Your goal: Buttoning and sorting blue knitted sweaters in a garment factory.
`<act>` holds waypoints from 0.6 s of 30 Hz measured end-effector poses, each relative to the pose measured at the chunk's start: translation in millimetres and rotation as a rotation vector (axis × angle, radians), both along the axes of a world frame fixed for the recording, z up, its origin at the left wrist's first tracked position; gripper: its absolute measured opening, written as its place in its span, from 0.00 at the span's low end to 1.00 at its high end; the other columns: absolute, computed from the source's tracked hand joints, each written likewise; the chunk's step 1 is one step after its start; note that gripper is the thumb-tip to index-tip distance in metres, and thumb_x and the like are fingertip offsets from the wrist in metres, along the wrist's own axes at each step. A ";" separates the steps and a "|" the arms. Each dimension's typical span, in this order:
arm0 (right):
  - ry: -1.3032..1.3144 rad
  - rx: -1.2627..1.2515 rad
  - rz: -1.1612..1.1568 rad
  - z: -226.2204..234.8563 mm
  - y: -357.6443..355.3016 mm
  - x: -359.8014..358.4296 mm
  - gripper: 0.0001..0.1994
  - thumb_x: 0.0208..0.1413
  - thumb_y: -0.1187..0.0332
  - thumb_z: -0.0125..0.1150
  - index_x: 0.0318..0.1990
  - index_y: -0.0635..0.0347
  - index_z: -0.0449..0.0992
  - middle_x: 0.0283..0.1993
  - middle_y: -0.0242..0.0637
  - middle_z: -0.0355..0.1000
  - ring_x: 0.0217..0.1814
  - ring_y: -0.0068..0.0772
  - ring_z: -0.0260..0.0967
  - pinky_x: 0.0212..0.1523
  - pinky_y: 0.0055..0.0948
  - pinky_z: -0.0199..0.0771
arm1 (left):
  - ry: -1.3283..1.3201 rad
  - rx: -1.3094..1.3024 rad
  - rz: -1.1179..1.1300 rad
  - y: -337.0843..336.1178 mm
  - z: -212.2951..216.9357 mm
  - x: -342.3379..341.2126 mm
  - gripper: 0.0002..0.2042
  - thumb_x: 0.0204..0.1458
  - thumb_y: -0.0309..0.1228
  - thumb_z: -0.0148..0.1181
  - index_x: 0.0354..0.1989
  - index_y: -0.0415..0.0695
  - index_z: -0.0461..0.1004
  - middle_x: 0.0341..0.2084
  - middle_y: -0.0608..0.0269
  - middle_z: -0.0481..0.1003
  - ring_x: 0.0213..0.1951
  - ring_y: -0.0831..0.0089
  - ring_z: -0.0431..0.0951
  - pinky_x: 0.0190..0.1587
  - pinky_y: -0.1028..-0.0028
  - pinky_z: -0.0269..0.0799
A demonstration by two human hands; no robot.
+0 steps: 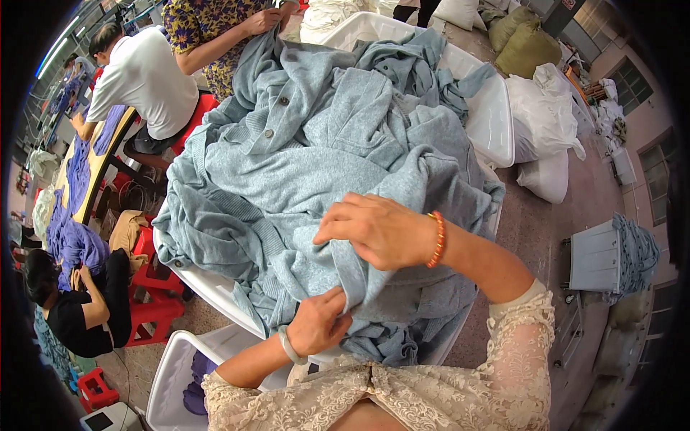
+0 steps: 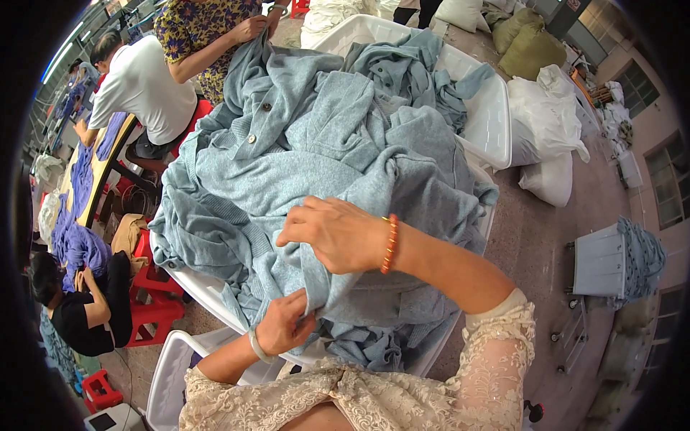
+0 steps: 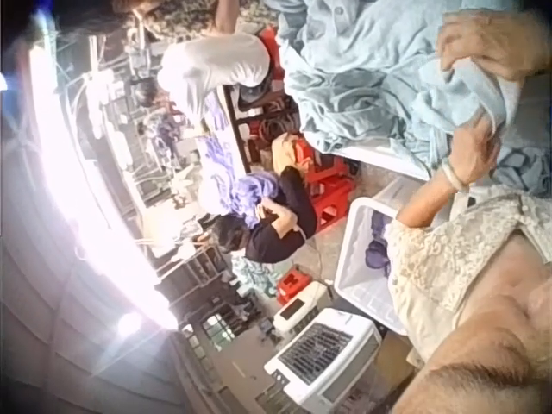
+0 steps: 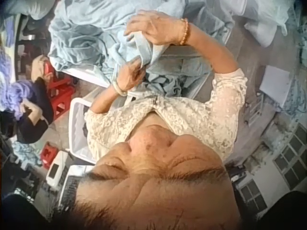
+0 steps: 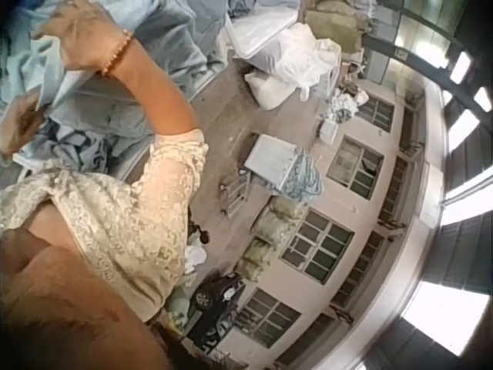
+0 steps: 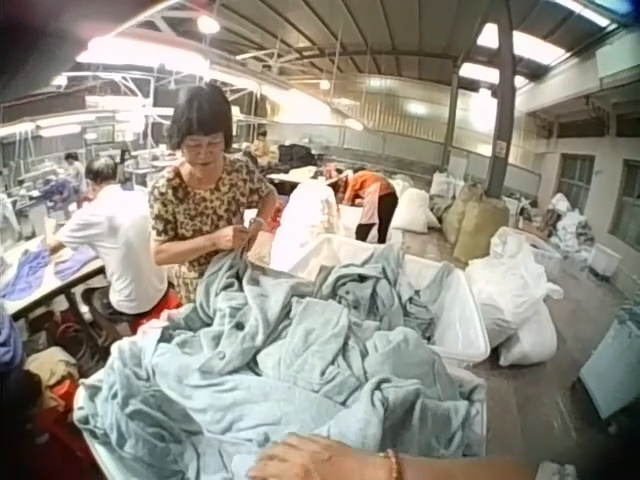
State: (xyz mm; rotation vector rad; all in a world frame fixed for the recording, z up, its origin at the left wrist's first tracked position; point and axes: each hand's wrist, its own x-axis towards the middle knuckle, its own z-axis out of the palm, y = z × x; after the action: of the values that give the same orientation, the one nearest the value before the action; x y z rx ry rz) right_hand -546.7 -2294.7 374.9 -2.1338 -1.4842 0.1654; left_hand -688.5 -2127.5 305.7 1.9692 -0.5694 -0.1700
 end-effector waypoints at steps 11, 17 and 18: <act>0.584 0.054 0.157 -9.1 7.0 17.2 0.10 0.47 0.66 0.55 0.36 0.59 0.72 0.26 0.37 0.72 0.27 0.38 0.70 0.30 0.34 0.69 | -0.211 0.113 0.322 48.2 4.7 13.6 0.15 0.35 0.16 0.53 0.36 0.40 0.72 0.21 0.54 0.67 0.19 0.58 0.69 0.21 0.67 0.64; -0.153 -0.245 -0.197 24.4 -20.7 53.3 0.22 0.47 0.49 0.60 0.45 0.53 0.74 0.36 0.47 0.75 0.39 0.48 0.73 0.39 0.42 0.72 | -0.698 0.308 0.633 73.1 39.2 94.6 0.14 0.38 0.15 0.45 0.35 0.39 0.73 0.26 0.53 0.68 0.29 0.55 0.71 0.33 0.66 0.67; -0.256 -0.286 -0.317 32.3 -28.6 64.7 0.21 0.47 0.50 0.61 0.46 0.49 0.75 0.37 0.44 0.75 0.41 0.47 0.73 0.42 0.41 0.72 | -0.777 0.388 0.659 78.6 43.3 105.7 0.14 0.41 0.17 0.45 0.36 0.40 0.73 0.28 0.52 0.70 0.32 0.52 0.73 0.36 0.64 0.69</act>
State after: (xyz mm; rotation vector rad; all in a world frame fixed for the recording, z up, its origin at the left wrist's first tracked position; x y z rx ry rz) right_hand -482.0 -2323.3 407.2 -2.6749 -1.2919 -0.0138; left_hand -582.8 -2048.9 349.0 2.4745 -0.3412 0.9944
